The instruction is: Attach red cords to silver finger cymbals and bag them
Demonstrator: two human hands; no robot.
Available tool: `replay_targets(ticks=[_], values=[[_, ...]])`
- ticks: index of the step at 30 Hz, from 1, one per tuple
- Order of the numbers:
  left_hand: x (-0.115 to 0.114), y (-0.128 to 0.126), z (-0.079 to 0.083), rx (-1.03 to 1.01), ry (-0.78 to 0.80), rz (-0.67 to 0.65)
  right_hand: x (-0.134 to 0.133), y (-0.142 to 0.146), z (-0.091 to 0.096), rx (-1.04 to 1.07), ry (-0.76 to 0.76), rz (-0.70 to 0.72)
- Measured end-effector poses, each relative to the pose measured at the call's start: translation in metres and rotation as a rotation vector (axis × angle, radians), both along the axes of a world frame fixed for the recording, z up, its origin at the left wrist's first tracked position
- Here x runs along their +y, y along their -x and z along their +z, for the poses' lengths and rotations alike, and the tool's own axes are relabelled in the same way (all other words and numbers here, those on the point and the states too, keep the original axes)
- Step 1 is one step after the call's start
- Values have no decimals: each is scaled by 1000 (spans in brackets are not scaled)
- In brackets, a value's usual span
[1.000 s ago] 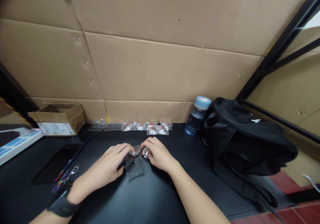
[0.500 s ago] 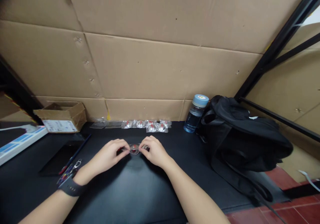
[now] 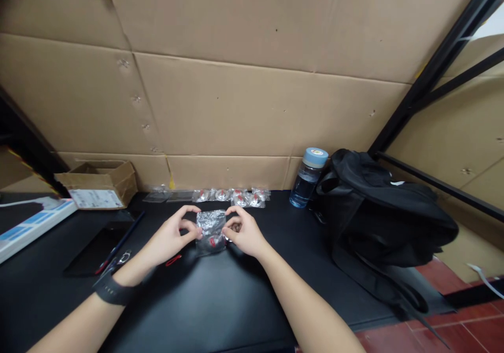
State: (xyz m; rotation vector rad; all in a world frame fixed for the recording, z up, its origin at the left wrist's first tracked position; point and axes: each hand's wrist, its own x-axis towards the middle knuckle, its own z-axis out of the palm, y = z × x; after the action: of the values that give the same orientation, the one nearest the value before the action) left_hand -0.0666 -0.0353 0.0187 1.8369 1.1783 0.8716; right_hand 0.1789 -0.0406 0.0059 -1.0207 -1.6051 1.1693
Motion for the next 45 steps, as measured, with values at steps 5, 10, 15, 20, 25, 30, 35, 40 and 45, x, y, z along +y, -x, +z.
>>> replay_targets(ticks=[5,10,15,20,25,30,35,40,45], values=[[-6,-8,-1,161,-41,7,-5,-2,3,-264,-97,12],[-13,-12,4,413,-113,-64,-11,-4,9,-627,-217,111],[-14,-7,-5,538,-217,-124,-16,-5,14,-768,-278,138],[-14,-7,-9,502,-363,-216,-20,-5,21,-821,-386,180],[-20,-11,-1,435,-348,-326,-24,-2,24,-873,-405,216],[-24,-11,-2,481,-339,-315,-26,-2,25,-893,-418,181],[-23,-16,-10,476,-301,-272,-25,-5,25,-890,-373,268],[-24,-22,-5,423,-284,-252,-24,-3,25,-854,-328,184],[-28,-25,-2,338,-319,-257,-23,-1,22,-777,-340,140]])
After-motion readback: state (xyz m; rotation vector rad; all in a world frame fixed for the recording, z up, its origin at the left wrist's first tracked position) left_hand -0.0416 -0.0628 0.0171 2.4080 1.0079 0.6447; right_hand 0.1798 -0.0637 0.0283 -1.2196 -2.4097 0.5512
